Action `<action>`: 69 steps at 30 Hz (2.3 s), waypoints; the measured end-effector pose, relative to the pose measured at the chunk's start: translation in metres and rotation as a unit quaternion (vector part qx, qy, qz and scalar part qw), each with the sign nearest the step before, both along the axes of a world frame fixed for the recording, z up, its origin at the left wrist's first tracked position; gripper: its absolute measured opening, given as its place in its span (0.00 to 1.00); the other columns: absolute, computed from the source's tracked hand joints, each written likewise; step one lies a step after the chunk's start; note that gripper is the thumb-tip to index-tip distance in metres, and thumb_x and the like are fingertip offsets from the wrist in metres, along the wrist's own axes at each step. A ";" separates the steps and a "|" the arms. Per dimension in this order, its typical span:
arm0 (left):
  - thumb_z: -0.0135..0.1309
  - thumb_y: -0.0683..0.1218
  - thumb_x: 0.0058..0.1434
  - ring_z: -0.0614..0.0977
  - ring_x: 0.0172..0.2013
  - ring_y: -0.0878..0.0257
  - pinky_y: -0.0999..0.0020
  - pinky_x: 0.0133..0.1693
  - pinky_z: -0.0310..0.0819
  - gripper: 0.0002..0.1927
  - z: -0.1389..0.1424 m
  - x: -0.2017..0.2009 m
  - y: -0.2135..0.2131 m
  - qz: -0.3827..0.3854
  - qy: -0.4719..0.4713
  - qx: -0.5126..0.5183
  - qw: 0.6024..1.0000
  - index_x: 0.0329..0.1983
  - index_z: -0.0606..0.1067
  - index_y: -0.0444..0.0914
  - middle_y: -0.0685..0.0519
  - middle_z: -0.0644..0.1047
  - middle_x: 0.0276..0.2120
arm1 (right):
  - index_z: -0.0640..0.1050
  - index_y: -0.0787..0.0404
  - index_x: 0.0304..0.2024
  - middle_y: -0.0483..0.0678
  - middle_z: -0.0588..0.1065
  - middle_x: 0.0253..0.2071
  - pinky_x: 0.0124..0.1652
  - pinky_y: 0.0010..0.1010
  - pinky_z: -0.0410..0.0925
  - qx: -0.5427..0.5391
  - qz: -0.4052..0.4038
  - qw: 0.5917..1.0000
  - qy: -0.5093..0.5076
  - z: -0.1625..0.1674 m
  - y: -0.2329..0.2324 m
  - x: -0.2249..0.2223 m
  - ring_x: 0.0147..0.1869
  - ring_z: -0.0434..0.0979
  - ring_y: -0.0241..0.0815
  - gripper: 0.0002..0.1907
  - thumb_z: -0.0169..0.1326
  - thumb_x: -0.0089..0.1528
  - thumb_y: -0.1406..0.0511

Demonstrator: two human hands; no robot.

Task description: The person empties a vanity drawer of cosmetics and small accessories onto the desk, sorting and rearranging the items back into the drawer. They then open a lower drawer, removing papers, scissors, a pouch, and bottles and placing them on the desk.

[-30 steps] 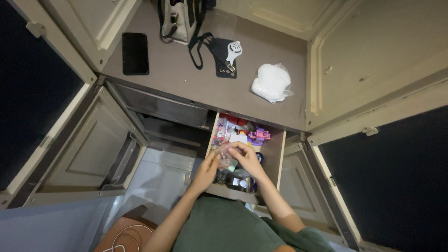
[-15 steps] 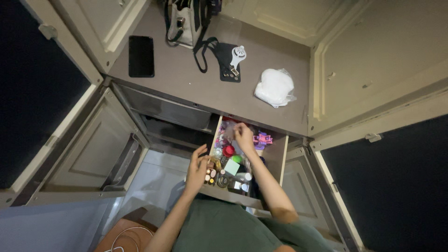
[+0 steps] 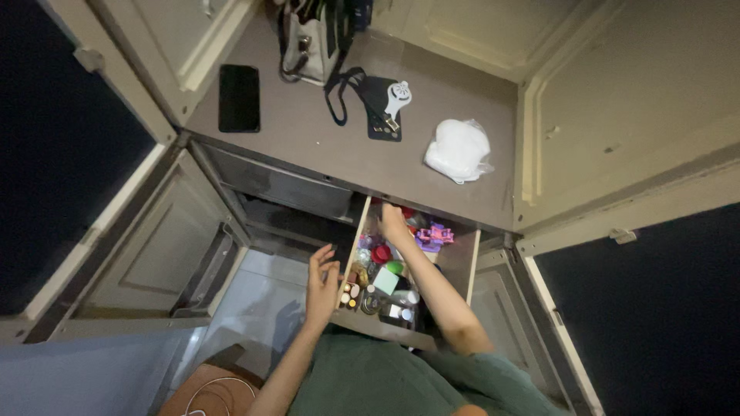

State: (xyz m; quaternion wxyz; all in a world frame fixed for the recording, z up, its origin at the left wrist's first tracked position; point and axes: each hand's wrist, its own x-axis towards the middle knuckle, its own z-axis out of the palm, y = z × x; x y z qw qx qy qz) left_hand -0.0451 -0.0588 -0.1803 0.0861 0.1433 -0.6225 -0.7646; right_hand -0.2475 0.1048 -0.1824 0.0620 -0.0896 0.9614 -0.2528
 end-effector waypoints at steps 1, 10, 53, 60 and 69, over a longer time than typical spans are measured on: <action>0.48 0.40 0.69 0.77 0.49 0.63 0.70 0.46 0.78 0.22 -0.001 0.000 0.001 0.001 0.004 0.005 1.000 0.67 0.64 0.39 0.46 0.70 0.61 | 0.73 0.68 0.54 0.70 0.76 0.44 0.47 0.54 0.72 -0.012 0.017 1.000 0.002 0.005 0.007 0.010 0.50 0.77 0.70 0.20 0.57 0.59 0.68; 0.48 0.41 0.68 0.79 0.37 0.65 0.71 0.37 0.77 0.23 0.004 -0.003 0.005 -0.014 -0.029 0.047 0.998 0.66 0.65 0.40 0.47 0.73 0.59 | 0.81 0.64 0.48 0.59 0.81 0.42 0.46 0.41 0.74 -0.031 -0.048 0.976 0.211 0.142 0.153 0.046 0.46 0.83 0.55 0.10 0.56 0.66 0.69; 0.60 0.46 0.62 0.79 0.56 0.58 0.64 0.54 0.76 0.33 0.046 0.013 0.033 -0.244 -0.038 0.250 0.936 0.68 0.65 0.30 0.44 0.75 0.59 | 0.68 0.60 0.63 0.48 0.74 0.58 0.58 0.37 0.70 -0.620 -0.048 0.758 -0.196 0.106 0.093 0.186 0.60 0.75 0.41 0.28 0.61 0.61 0.73; 0.59 0.46 0.60 0.82 0.52 0.57 0.60 0.51 0.79 0.32 0.020 0.031 0.025 -0.290 -0.176 0.221 0.914 0.66 0.65 0.34 0.45 0.78 0.55 | 0.53 0.47 0.74 0.54 0.66 0.67 0.56 0.43 0.71 -0.593 -0.108 0.704 -0.376 0.098 0.098 0.219 0.64 0.71 0.49 0.42 0.57 0.62 0.69; 0.60 0.46 0.63 0.80 0.55 0.57 0.63 0.53 0.78 0.33 0.021 0.035 0.027 -0.334 -0.119 0.280 0.892 0.69 0.65 0.31 0.44 0.75 0.59 | 0.50 0.48 0.74 0.54 0.59 0.72 0.61 0.38 0.71 -0.608 -0.064 0.720 -0.328 0.089 0.077 0.223 0.71 0.68 0.44 0.44 0.56 0.62 0.72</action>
